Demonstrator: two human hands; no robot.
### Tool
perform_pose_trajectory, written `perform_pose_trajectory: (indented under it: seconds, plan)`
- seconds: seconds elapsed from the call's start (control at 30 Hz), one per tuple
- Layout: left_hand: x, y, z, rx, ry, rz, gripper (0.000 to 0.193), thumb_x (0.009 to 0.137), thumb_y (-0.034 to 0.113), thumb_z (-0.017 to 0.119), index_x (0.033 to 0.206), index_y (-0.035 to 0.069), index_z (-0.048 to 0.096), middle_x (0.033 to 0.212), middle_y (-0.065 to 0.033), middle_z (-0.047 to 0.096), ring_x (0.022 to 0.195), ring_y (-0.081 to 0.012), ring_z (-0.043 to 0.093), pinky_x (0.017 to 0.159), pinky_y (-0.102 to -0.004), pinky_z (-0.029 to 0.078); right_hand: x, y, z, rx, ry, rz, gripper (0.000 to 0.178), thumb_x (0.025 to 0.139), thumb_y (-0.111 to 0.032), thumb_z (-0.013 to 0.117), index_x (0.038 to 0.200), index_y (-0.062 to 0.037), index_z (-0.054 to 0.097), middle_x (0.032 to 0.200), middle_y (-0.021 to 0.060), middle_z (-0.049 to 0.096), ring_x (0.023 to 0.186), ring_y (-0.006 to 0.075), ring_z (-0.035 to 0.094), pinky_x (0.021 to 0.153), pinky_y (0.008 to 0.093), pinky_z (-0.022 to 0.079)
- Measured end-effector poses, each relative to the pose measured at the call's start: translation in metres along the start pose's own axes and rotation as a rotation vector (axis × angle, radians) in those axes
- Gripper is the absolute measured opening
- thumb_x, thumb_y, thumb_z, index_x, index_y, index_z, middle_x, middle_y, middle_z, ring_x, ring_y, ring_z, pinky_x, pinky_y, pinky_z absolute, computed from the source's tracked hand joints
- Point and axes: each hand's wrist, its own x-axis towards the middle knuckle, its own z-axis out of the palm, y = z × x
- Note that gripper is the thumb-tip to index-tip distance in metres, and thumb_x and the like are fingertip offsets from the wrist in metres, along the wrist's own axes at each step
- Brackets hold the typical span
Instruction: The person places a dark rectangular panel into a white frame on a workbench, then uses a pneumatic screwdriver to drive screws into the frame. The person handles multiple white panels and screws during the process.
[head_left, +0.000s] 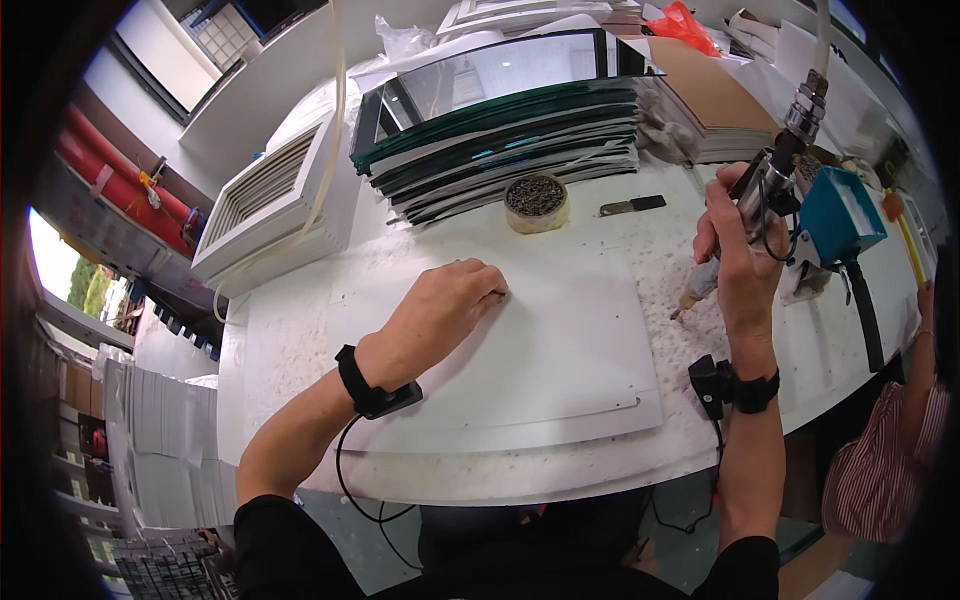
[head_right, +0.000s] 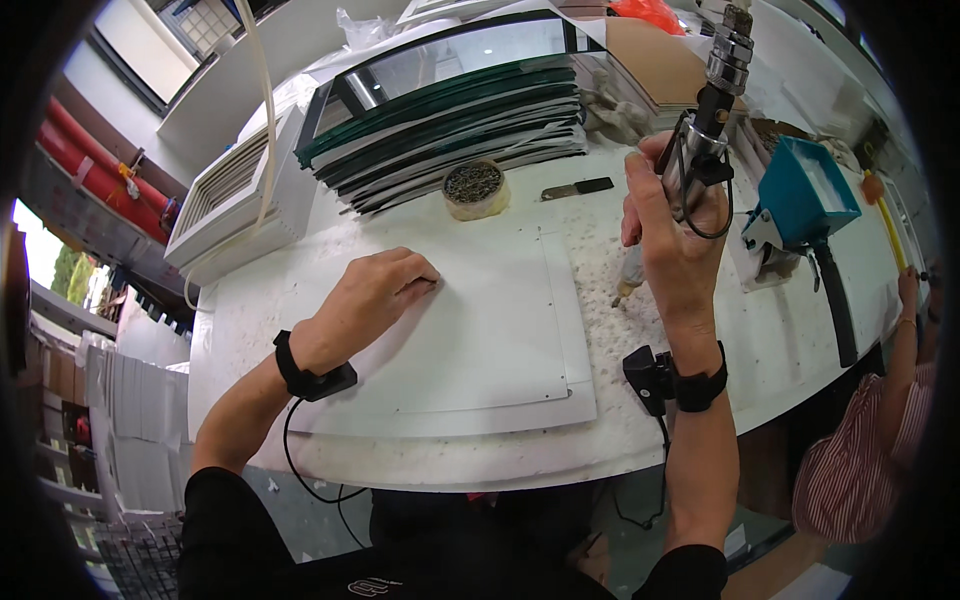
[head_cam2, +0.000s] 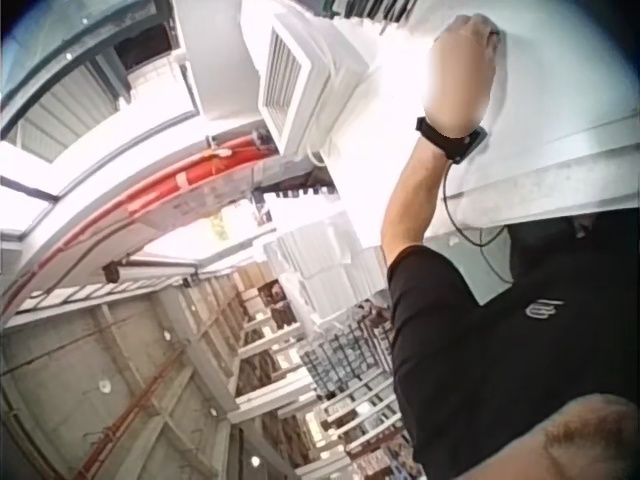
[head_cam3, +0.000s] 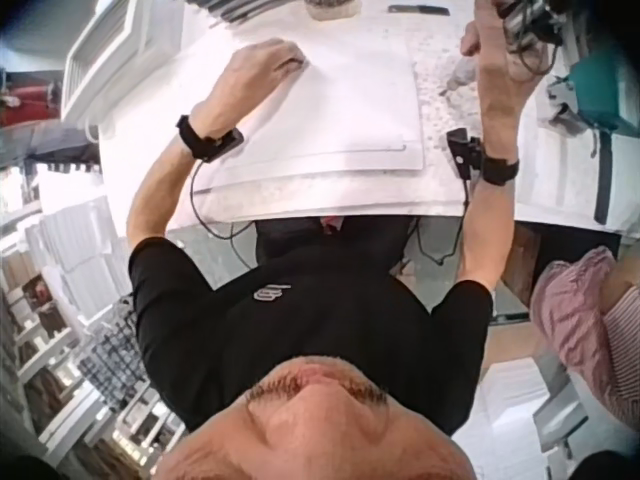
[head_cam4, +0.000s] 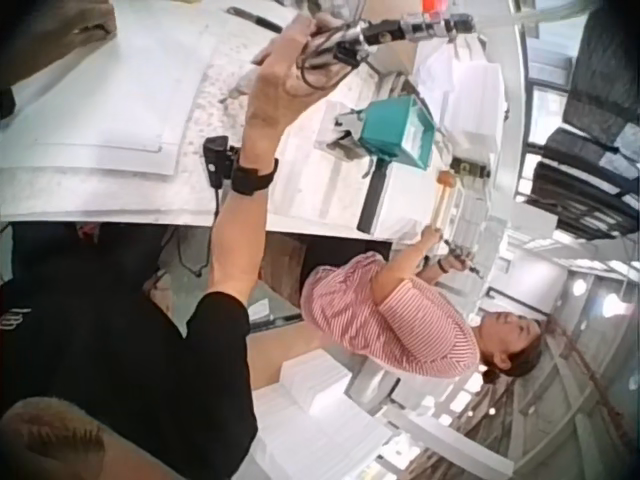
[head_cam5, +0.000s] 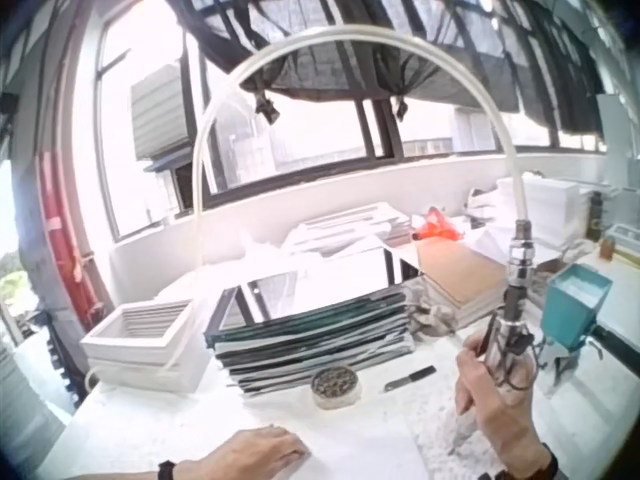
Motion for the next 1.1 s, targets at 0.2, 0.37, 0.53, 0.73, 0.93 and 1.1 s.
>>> perform_pose_trajectory:
  seconds: [0.2,0.37,0.53,0.73,0.93,1.1]
  plan:
    - [-0.014,-0.011,-0.005,-0.076,0.198,-0.036,0.010,0.095,0.004,0.068,0.103,0.001,0.072,0.099,-0.0133,0.071,0.084,-0.0270,0.070,0.076,-0.0351,0.058,-0.002,-0.001,0.004,0.013,-0.003,-0.004,0.013,0.099,-0.010,0.066,0.107,-0.0019,0.060,0.067,0.0007,0.055,0.052,0.0073,0.050,0.048,0.0245,0.041]
    - [-0.024,0.001,-0.015,-0.115,0.206,-0.182,0.013,0.095,0.003,0.067,0.106,0.000,0.073,0.095,-0.0122,0.073,0.075,-0.0228,0.070,0.072,-0.0310,0.057,-0.003,-0.007,0.002,-0.006,0.025,-0.006,0.016,0.099,-0.015,0.065,0.107,-0.0027,0.062,0.063,0.0015,0.054,0.053,0.0087,0.050,0.052,0.0257,0.042]
    - [-0.034,-0.002,0.008,-0.139,0.213,-0.134,0.017,0.094,0.004,0.069,0.109,0.000,0.076,0.095,-0.0130,0.075,0.070,-0.0207,0.069,0.068,-0.0298,0.056,-0.004,-0.032,0.002,0.137,0.062,-0.062,0.012,0.097,-0.013,0.067,0.102,-0.0026,0.063,0.066,0.0018,0.055,0.054,0.0086,0.052,0.051,0.0266,0.044]
    - [-0.034,0.009,0.004,-0.076,0.133,-0.150,0.017,0.093,0.004,0.069,0.108,0.000,0.076,0.095,-0.0132,0.074,0.075,-0.0222,0.071,0.071,-0.0308,0.056,-0.018,-0.040,0.003,0.227,0.029,0.024,0.020,0.096,-0.015,0.067,0.110,-0.0028,0.059,0.081,0.0024,0.054,0.058,0.0081,0.050,0.053,0.0265,0.042]
    - [-0.040,-0.001,0.008,-0.042,0.226,-0.090,0.015,0.092,0.004,0.068,0.105,0.000,0.075,0.090,-0.0148,0.073,0.076,-0.0241,0.071,0.073,-0.0320,0.056,-0.029,-0.049,0.016,0.303,0.020,0.093,0.023,0.097,-0.020,0.066,0.112,-0.0047,0.056,0.088,0.0022,0.053,0.057,0.0059,0.047,0.051,0.0242,0.040]
    - [-0.045,0.028,-0.007,-0.236,0.166,-0.198,0.014,0.092,-0.002,0.068,0.104,0.000,0.075,0.091,-0.0119,0.074,0.077,-0.0181,0.071,0.074,-0.0286,0.057,-0.033,-0.062,0.021,0.372,0.001,0.075,0.027,0.099,-0.020,0.063,0.118,-0.0041,0.053,0.089,0.0028,0.054,0.055,0.0050,0.046,0.049,0.0224,0.041]
